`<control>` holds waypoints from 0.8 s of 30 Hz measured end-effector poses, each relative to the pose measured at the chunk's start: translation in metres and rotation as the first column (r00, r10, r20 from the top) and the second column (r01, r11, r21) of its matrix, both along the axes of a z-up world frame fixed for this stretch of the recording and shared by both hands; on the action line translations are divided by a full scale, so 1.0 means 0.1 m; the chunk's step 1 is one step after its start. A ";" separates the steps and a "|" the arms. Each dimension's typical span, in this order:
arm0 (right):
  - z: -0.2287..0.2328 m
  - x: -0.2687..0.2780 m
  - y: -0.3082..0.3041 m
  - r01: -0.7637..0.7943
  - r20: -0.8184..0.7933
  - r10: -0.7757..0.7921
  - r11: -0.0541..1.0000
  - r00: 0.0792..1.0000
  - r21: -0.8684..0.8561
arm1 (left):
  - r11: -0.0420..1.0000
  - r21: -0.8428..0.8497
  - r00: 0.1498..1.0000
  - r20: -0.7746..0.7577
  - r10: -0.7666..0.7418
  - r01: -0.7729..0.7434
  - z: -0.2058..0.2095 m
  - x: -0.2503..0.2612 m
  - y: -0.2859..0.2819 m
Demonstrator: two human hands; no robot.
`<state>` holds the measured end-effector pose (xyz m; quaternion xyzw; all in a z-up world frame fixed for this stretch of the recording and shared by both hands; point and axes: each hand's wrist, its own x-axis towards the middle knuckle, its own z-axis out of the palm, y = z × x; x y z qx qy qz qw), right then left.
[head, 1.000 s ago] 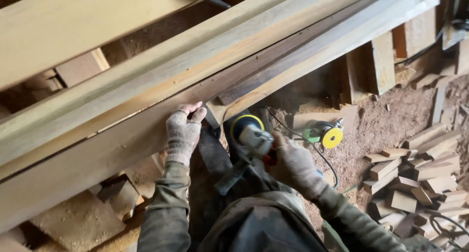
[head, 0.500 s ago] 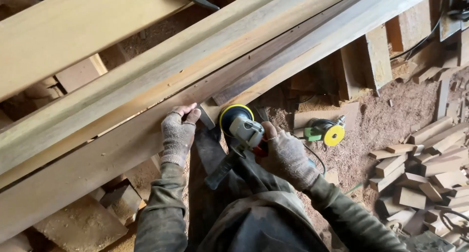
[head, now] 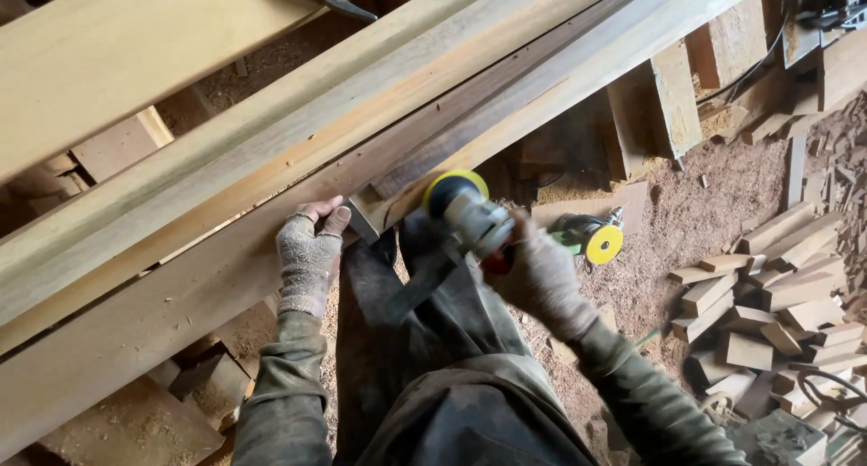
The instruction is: Using a handheld power sander to smooth the edges and surfaces of wooden planks in a workshop.
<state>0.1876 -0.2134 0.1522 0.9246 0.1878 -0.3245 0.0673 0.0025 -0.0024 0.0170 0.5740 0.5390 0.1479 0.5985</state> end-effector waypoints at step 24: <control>-0.21 0.25 -0.15 -0.061 -0.009 0.062 0.994 0.998 0.091 | 0.997 -0.032 0.996 -0.054 -0.074 0.073 0.07 0.00 0.02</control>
